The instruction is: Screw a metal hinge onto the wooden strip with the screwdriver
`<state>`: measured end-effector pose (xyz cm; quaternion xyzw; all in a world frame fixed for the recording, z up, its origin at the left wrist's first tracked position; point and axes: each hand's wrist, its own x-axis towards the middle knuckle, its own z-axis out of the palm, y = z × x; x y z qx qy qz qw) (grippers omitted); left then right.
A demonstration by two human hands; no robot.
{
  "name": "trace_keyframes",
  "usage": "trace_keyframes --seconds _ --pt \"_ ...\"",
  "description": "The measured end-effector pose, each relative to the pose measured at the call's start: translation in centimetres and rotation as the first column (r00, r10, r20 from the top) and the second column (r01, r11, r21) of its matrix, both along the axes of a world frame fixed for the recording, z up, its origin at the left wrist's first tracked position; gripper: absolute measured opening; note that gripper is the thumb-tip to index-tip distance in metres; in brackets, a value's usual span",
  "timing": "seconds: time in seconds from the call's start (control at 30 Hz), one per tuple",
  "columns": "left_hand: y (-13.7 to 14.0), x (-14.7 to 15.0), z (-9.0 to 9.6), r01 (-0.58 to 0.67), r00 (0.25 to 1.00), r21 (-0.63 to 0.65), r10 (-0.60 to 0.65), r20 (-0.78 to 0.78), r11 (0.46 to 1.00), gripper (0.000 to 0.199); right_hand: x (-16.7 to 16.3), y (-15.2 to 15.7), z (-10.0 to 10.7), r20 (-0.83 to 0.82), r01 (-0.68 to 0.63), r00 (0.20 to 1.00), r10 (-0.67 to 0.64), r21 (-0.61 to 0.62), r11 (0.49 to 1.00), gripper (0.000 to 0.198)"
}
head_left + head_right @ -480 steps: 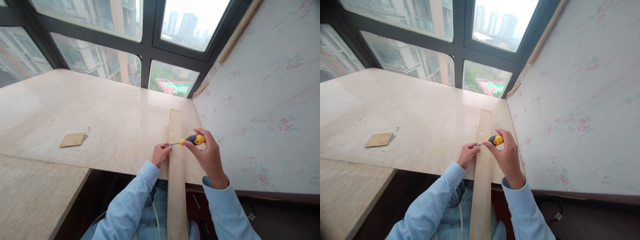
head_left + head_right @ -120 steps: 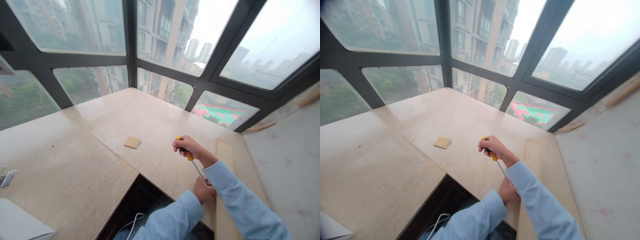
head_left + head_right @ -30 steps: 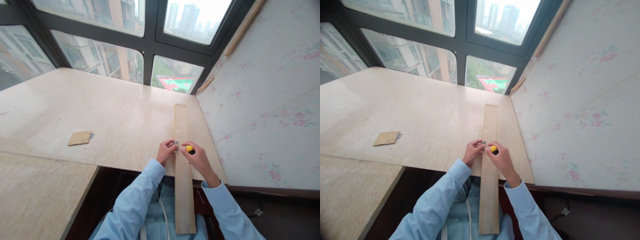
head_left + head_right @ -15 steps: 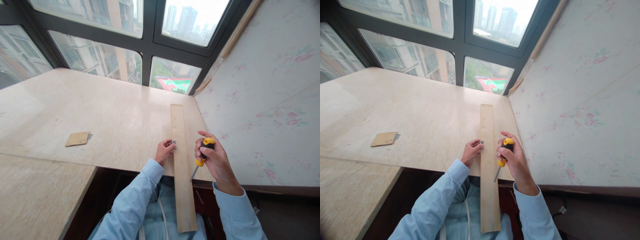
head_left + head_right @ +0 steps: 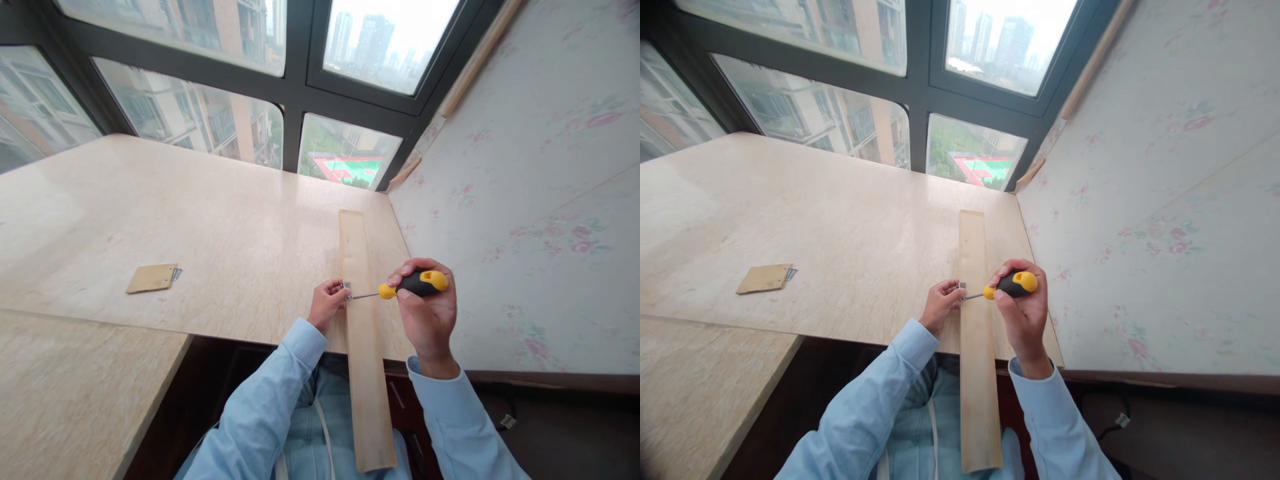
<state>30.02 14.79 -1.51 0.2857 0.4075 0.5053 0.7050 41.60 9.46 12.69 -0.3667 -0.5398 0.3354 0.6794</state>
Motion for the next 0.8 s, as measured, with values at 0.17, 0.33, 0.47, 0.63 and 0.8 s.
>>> trace_keyframes --seconds 0.17,0.33,0.47,0.63,0.8 --pt "-0.1 -0.1 0.1 0.007 1.0 -0.008 -0.007 -0.008 1.0 0.037 -0.4 0.1 -0.7 0.016 -0.035 0.999 0.034 0.024 0.999 0.035" --pt "0.0 -0.1 0.0 0.013 1.0 -0.006 -0.013 -0.022 1.0 0.037 -0.2 0.2 -1.0 0.022 -0.023 1.0 0.022 0.038 0.999 0.035" --pt "0.0 0.0 -0.2 0.026 0.999 0.005 -0.026 -0.038 1.0 0.038 -0.1 0.1 -1.0 0.042 -0.036 0.999 0.034 0.051 0.998 0.035" --pt "0.0 0.0 -0.2 0.036 0.998 0.014 -0.036 -0.047 0.999 0.039 -0.1 -0.5 -0.6 0.192 -0.02 0.981 0.021 -0.009 1.0 0.034" --pt "-0.2 -0.1 0.1 0.029 0.998 0.013 -0.028 -0.052 0.999 0.038 0.8 -1.5 -0.6 0.477 0.147 0.871 -0.115 -0.03 0.989 0.046"
